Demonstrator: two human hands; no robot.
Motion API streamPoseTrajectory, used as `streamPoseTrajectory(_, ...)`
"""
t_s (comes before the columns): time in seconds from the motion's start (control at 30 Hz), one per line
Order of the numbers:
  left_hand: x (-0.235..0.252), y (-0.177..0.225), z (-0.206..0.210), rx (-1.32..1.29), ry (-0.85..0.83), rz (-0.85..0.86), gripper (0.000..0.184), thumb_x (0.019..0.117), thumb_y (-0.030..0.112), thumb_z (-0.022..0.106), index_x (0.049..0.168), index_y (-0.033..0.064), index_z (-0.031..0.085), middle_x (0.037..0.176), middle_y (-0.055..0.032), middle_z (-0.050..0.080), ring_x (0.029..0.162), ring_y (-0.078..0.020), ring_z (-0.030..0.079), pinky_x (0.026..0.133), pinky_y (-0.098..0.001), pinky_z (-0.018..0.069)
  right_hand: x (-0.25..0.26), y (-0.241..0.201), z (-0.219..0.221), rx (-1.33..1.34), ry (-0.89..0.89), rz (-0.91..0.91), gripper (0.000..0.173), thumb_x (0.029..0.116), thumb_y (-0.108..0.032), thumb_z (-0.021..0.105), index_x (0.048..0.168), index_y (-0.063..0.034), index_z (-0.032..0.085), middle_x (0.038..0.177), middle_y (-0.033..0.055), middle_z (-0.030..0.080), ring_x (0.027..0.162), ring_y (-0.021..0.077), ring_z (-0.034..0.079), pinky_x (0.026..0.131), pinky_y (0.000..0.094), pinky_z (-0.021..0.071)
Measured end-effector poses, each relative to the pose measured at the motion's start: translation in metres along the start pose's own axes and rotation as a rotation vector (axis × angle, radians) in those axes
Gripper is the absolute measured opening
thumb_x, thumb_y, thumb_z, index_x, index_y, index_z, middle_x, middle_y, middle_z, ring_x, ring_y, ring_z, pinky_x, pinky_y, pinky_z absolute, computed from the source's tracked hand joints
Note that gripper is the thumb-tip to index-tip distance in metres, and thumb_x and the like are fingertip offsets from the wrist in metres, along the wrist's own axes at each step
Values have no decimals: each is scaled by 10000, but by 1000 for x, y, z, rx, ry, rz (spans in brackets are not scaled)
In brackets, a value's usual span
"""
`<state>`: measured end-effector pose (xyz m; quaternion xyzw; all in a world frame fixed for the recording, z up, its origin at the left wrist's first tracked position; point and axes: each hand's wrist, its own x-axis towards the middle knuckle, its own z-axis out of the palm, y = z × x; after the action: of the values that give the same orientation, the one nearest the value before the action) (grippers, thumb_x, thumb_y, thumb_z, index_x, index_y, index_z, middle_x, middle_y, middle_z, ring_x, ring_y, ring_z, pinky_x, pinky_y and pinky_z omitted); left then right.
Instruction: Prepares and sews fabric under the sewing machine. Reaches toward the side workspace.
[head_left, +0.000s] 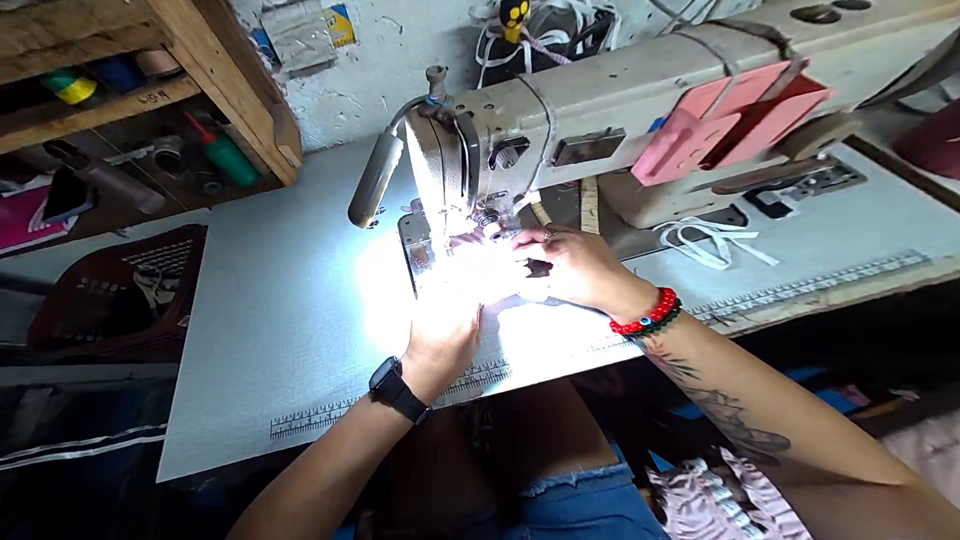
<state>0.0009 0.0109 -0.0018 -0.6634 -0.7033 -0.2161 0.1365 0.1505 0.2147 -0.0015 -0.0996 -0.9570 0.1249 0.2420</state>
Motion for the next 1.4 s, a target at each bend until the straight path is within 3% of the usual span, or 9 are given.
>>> streamPoseTrajectory(0.23, -2, 4, 0, -10, -30, -8, 219, 1010, 201, 579, 929, 81, 744, 888, -58, 713, 920, -218, 690, 908, -439, 536, 10, 0, -4, -43, -91, 62, 300, 842, -190, 762, 1140, -172, 790, 1332, 11, 685, 1161, 261, 670, 884, 535, 561)
streamPoseTrajectory(0.37, -2, 2, 1, -7, -21, 2, 219, 997, 197, 589, 873, 91, 735, 864, -48, 712, 903, -213, 691, 925, -431, 531, 14, -2, -3, -78, -110, 12, 298, 830, -191, 764, 1128, -192, 785, 1267, -12, 720, 1059, 271, 697, 810, 534, 570)
streamPoseTrajectory(0.7, -4, 1, 1, -7, -34, 4, 212, 1016, 203, 572, 973, 101, 753, 950, -54, 726, 983, -220, 687, 937, -422, 534, 26, -3, -3, -98, -76, 11, 234, 872, -264, 718, 1090, -264, 802, 1116, -24, 764, 945, 260, 716, 722, 532, 566)
streamPoseTrajectory(0.83, -2, 0, 1, -8, -60, -11, 203, 1012, 185, 576, 1006, 97, 758, 1017, -59, 739, 1059, -227, 682, 1023, -442, 498, 34, 8, 4, -43, -33, 5, 204, 917, -275, 692, 1083, -221, 799, 1008, 71, 763, 907, 319, 725, 713, 569, 567)
streamPoseTrajectory(0.93, 2, -4, 3, -52, -49, -24, 170, 1001, 162, 596, 975, 88, 746, 993, -65, 727, 1069, -239, 670, 1049, -464, 484, 42, 4, -2, -33, -33, -21, 155, 893, -270, 709, 970, -158, 783, 931, 79, 752, 875, 329, 713, 696, 574, 549)
streamPoseTrajectory(1.03, 3, -11, 5, -55, -44, -31, 183, 1000, 145, 592, 1029, 94, 765, 1055, -49, 748, 1115, -204, 681, 1144, -453, 430, 36, -19, 1, -31, -92, -106, 206, 775, -288, 731, 961, -219, 787, 951, 2, 746, 922, 231, 709, 729, 490, 573)
streamPoseTrajectory(1.13, 5, -18, 8, -105, 25, -23, 162, 974, 96, 617, 999, 67, 774, 1036, -62, 762, 1055, -193, 717, 1176, -497, 407, 29, -23, 9, -21, -133, -92, 269, 766, -187, 770, 1032, -213, 802, 1067, -7, 762, 1004, 237, 707, 801, 475, 574)
streamPoseTrajectory(1.3, 0, -14, 4, -116, 32, -47, 145, 971, 93, 632, 958, 71, 775, 994, -62, 742, 1043, -213, 703, 1127, -490, 457, 23, -17, 13, 80, -68, -140, 294, 735, -189, 739, 1022, -216, 799, 1123, 1, 748, 1040, 228, 695, 786, 466, 581)
streamPoseTrajectory(1.4, -11, -7, 0, -86, -15, -34, 174, 992, 126, 611, 1010, 85, 779, 1019, -47, 737, 1021, -203, 683, 939, -393, 543, 20, -19, 11, 104, -130, -126, 290, 725, -172, 734, 1006, -225, 788, 1092, 6, 743, 1057, 212, 692, 811, 467, 580)
